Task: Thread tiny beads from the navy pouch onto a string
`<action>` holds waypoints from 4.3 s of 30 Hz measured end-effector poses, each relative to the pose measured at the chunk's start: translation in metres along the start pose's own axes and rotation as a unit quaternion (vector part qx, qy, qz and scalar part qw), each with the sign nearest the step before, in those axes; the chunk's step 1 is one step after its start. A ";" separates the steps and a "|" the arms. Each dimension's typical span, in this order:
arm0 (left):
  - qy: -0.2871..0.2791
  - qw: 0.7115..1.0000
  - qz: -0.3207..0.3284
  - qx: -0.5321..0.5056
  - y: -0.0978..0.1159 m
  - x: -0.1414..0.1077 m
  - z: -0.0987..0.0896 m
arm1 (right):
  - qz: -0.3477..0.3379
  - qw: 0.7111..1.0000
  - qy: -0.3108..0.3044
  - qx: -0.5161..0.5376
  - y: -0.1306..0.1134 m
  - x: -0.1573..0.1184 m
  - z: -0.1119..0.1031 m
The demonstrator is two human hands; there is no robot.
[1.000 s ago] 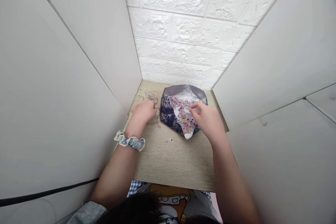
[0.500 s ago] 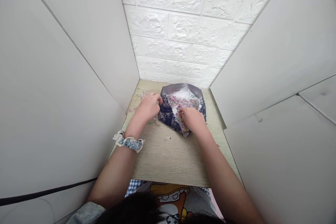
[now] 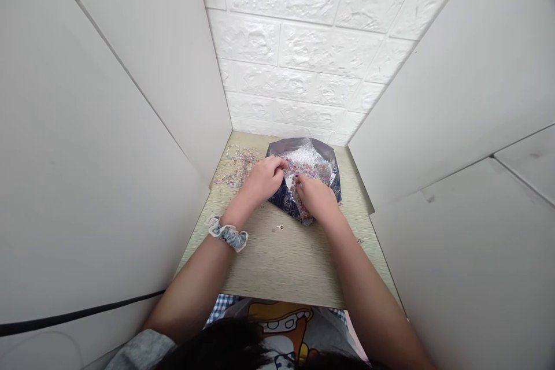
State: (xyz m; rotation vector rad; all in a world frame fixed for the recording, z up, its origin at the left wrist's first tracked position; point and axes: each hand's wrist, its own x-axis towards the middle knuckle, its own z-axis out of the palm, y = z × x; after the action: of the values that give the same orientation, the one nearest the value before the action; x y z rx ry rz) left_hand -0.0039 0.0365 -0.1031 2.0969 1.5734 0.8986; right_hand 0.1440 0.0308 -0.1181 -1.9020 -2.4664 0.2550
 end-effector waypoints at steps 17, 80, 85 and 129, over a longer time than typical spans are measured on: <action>-0.056 0.904 -0.076 -0.416 0.023 -0.005 0.007 | -0.063 0.917 0.262 0.294 -0.015 -0.007 -0.009; 0.012 0.999 -0.039 0.001 0.006 0.001 0.004 | -0.024 0.996 0.054 0.071 -0.005 0.016 0.022; 0.005 0.998 -0.054 0.019 0.005 0.004 0.004 | 0.093 0.993 0.073 0.017 -0.007 0.010 0.013; 0.096 0.986 -0.116 -0.067 0.011 -0.001 0.000 | -0.067 0.995 0.058 0.053 0.023 0.007 0.014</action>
State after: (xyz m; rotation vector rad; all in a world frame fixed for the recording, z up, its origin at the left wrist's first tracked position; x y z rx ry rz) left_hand 0.0037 0.0321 -0.0961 1.7348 1.7552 1.1133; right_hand 0.1631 0.0414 -0.1357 -1.6544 -2.4382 0.2592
